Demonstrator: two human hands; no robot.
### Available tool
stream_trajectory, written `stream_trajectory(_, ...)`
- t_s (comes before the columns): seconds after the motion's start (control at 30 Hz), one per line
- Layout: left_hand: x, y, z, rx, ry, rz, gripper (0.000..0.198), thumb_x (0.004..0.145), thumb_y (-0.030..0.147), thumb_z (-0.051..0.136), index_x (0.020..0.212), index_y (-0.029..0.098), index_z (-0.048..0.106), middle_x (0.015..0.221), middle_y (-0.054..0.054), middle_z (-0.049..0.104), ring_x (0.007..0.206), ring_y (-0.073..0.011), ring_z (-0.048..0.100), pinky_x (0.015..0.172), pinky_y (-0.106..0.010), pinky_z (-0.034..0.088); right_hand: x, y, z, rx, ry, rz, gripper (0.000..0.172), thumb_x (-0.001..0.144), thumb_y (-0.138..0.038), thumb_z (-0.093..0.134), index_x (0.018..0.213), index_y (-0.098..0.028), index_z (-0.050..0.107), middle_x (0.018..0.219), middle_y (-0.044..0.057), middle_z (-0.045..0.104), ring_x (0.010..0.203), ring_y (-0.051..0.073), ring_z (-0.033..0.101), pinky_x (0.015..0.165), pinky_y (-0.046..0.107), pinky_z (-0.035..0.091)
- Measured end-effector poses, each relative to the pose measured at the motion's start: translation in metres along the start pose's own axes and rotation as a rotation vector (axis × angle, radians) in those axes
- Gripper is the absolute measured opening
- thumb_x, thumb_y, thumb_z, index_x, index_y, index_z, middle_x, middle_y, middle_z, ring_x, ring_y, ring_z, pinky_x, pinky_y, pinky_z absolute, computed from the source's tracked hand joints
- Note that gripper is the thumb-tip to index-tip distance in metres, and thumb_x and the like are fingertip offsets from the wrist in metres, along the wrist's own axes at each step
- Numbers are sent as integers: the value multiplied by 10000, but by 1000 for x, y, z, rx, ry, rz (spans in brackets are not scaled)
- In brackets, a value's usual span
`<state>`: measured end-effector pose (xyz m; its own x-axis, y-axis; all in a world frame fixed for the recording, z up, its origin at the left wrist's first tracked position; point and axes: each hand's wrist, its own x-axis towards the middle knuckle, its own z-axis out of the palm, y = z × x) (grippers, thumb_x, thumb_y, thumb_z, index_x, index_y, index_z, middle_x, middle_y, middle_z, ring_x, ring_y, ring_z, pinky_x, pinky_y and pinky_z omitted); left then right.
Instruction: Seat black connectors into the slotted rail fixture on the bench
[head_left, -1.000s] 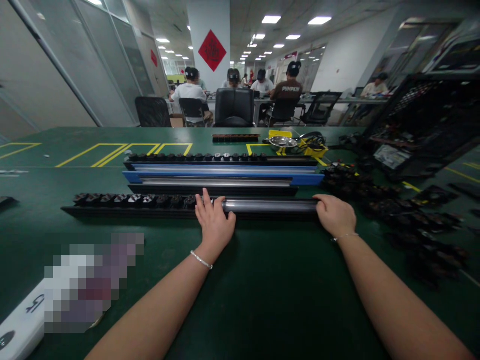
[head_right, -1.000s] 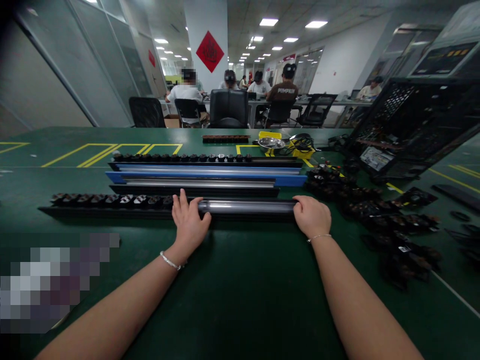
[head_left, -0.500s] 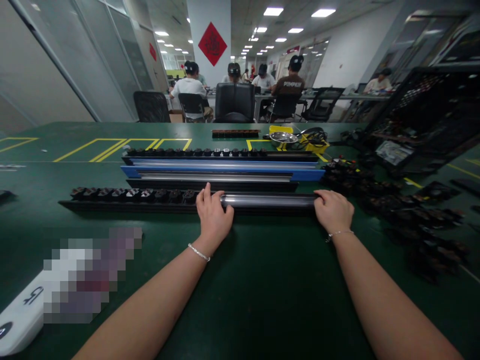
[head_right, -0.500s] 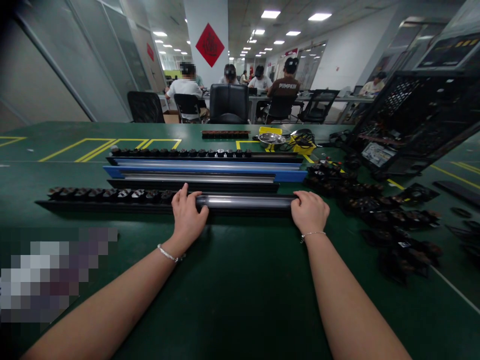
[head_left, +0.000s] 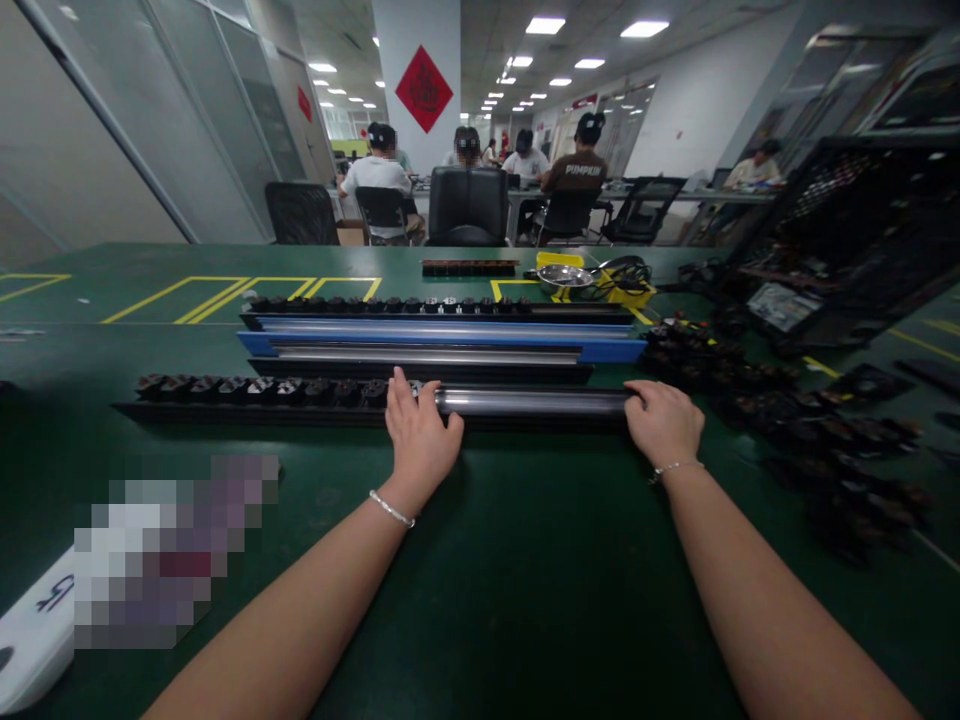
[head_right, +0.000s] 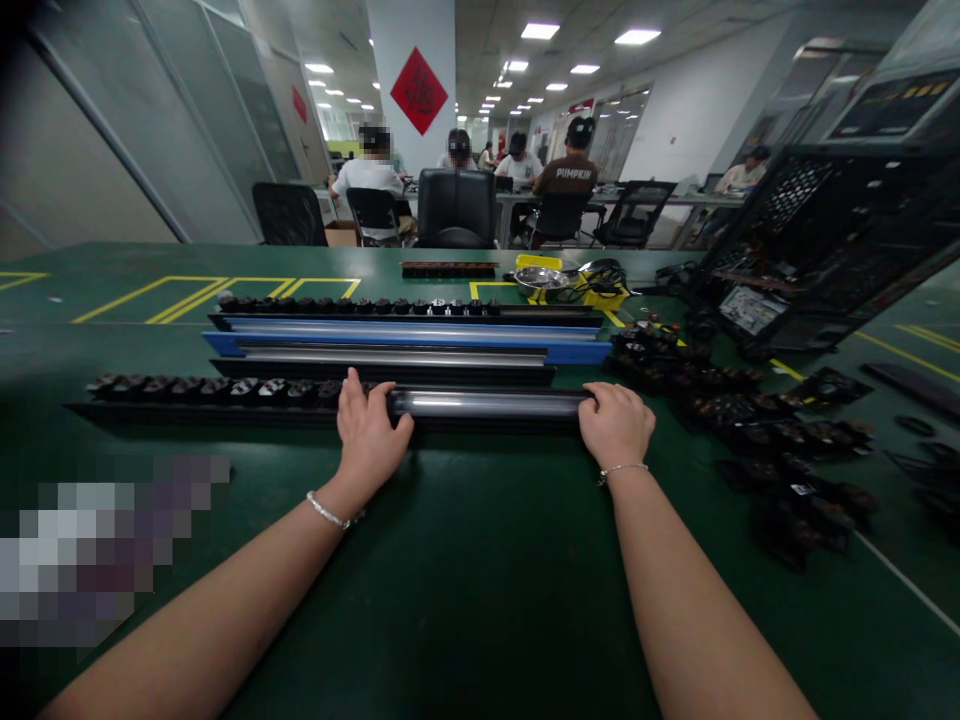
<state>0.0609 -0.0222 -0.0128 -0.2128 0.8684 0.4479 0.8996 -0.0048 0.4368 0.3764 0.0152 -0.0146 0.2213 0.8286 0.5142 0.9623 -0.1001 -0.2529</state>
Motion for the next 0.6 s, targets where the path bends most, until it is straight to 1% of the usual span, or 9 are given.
stream_trajectory(0.13, -3, 0, -2, 33, -15, 1, 494, 752, 273, 564, 1234, 188, 501, 1518, -167, 192, 1393, -404, 156, 1083, -579, 236, 1, 0, -1, -19, -11, 6, 366, 780, -251, 395, 990, -223, 693, 1060, 56, 673, 1049, 251, 542, 874, 408, 387)
stream_trajectory(0.3, -6, -2, -5, 61, -15, -3, 516, 780, 311, 547, 1275, 181, 482, 1473, -185, 265, 1379, -392, 206, 1092, -569, 220, 2, -2, -3, -26, -32, 18, 369, 774, -248, 397, 991, -218, 695, 1066, 52, 675, 1057, 248, 543, 874, 400, 394)
stream_trajectory(0.47, -8, -5, 0, 76, -7, 14, 518, 776, 314, 552, 1269, 168, 488, 1481, -198, 243, 1373, -396, 221, 1091, -584, 209, 1, -4, -3, -11, -19, 36, 367, 769, -252, 396, 977, -220, 696, 1055, 56, 673, 1052, 254, 537, 872, 412, 389)
stream_trajectory(0.6, -9, -1, -2, 90, -38, 32, 513, 789, 326, 539, 1267, 146, 492, 1474, -230, 247, 1360, -396, 257, 1090, -597, 191, 0, -4, -3, -3, -8, 35, 364, 766, -244, 400, 977, -219, 696, 1048, 63, 671, 1047, 260, 533, 873, 423, 385)
